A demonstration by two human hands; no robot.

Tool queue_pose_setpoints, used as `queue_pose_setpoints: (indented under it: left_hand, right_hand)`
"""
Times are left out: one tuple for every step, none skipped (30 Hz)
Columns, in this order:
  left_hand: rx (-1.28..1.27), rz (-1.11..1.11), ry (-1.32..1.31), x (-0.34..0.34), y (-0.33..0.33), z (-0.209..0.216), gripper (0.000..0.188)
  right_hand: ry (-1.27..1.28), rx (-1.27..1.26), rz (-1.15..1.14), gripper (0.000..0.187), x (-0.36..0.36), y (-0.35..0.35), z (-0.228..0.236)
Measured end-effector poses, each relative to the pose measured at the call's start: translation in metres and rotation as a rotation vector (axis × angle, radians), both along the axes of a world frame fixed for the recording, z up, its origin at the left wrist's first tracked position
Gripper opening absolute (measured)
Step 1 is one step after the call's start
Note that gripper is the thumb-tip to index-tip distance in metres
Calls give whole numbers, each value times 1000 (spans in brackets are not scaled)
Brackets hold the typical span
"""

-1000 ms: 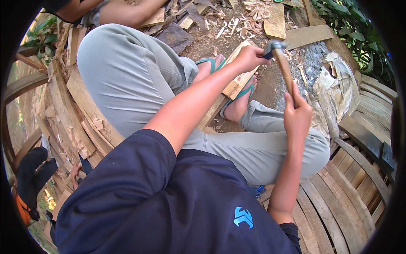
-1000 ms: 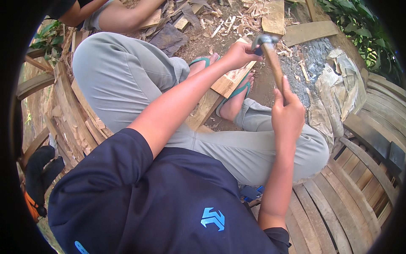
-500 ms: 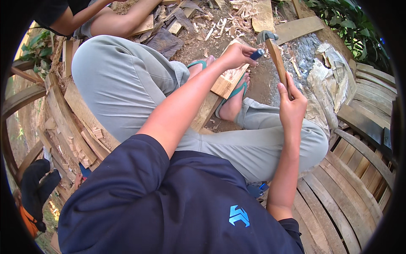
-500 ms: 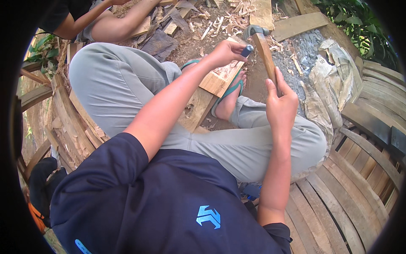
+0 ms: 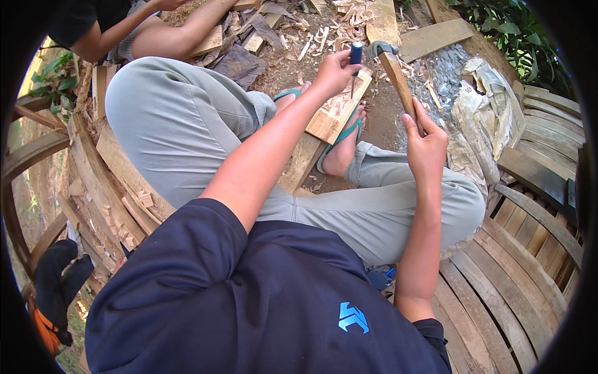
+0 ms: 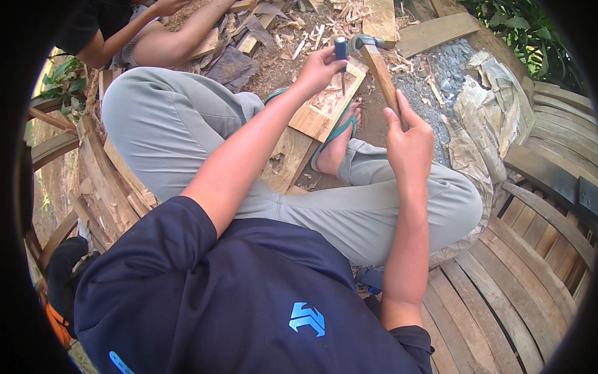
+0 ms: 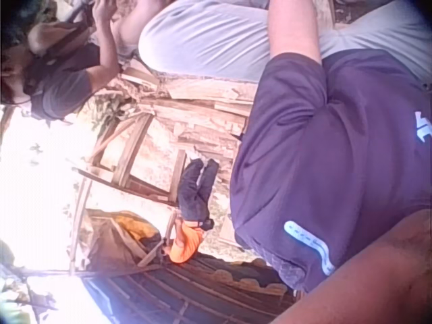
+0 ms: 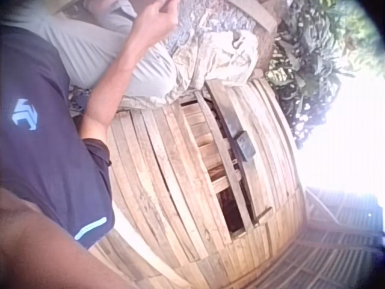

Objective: The person uses a chisel and a hammer to carve out a section in a piece of wood while sitting on a wooden platform.

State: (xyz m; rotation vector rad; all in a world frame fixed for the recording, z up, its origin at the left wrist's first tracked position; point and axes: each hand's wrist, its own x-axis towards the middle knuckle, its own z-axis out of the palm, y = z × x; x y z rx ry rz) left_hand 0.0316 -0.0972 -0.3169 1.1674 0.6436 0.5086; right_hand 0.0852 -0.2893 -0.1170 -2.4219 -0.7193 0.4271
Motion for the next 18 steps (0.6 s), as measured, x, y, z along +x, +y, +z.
queue_pose_setpoints:
  left_hand:
    - [3,-8,2,1,-1,-2,34]
    - [7,-15,4,2,-3,-3,34]
    - [11,-19,7,2,-4,-7,34]
    - [1,5,-11,2,-4,-10,35]
    - [-9,29,-29,3,-5,-13,36]
    - [-20,49,-48,4,-5,-14,37]
    - [-16,44,-48,4,-5,-14,36]
    - [-11,40,-46,3,-5,-15,36]
    - [-8,30,-47,4,-6,-10,35]
    - [26,-11,11,4,-7,-5,32]
    - [60,-51,70,4,-8,0,28]
    - [99,-82,132,1,-6,1,25]
    - [99,-69,114,0,-6,-3,24]
    - [100,-58,95,-1,-7,-5,22]
    - [99,-47,76,-1,-7,-5,21]
    - [58,-42,44,-1,-9,-5,26]
    - [51,-35,15,1,-8,-5,28]
    - [40,-32,-16,3,-11,-4,31]
  right_hand:
    - [18,-25,-17,41,-1,1,2]
    - [0,-4,-5,41,0,0,0]
    - [-18,17,10,41,2,-1,-4]
    - [-36,40,25,41,2,0,-5]
    - [-30,22,24,41,2,0,-5]
    - [-27,2,18,41,1,1,-3]
    - [-22,-17,13,41,0,3,0]
    - [-52,-52,24,40,-3,6,3]
    - [-84,-90,29,40,-6,7,8]
    - [-115,-127,34,39,-9,8,12]
    - [-147,-195,42,39,-12,10,16]
    - [-177,-257,60,38,-16,14,20]
    - [-206,-319,77,38,-19,16,22]
    - [-214,-295,81,38,-20,15,23]
    - [-222,-272,84,38,-22,13,23]
    - [-230,-249,87,37,-22,12,22]
    - [-245,-227,100,38,-22,14,21]
    - [-261,-209,108,38,-22,14,19]
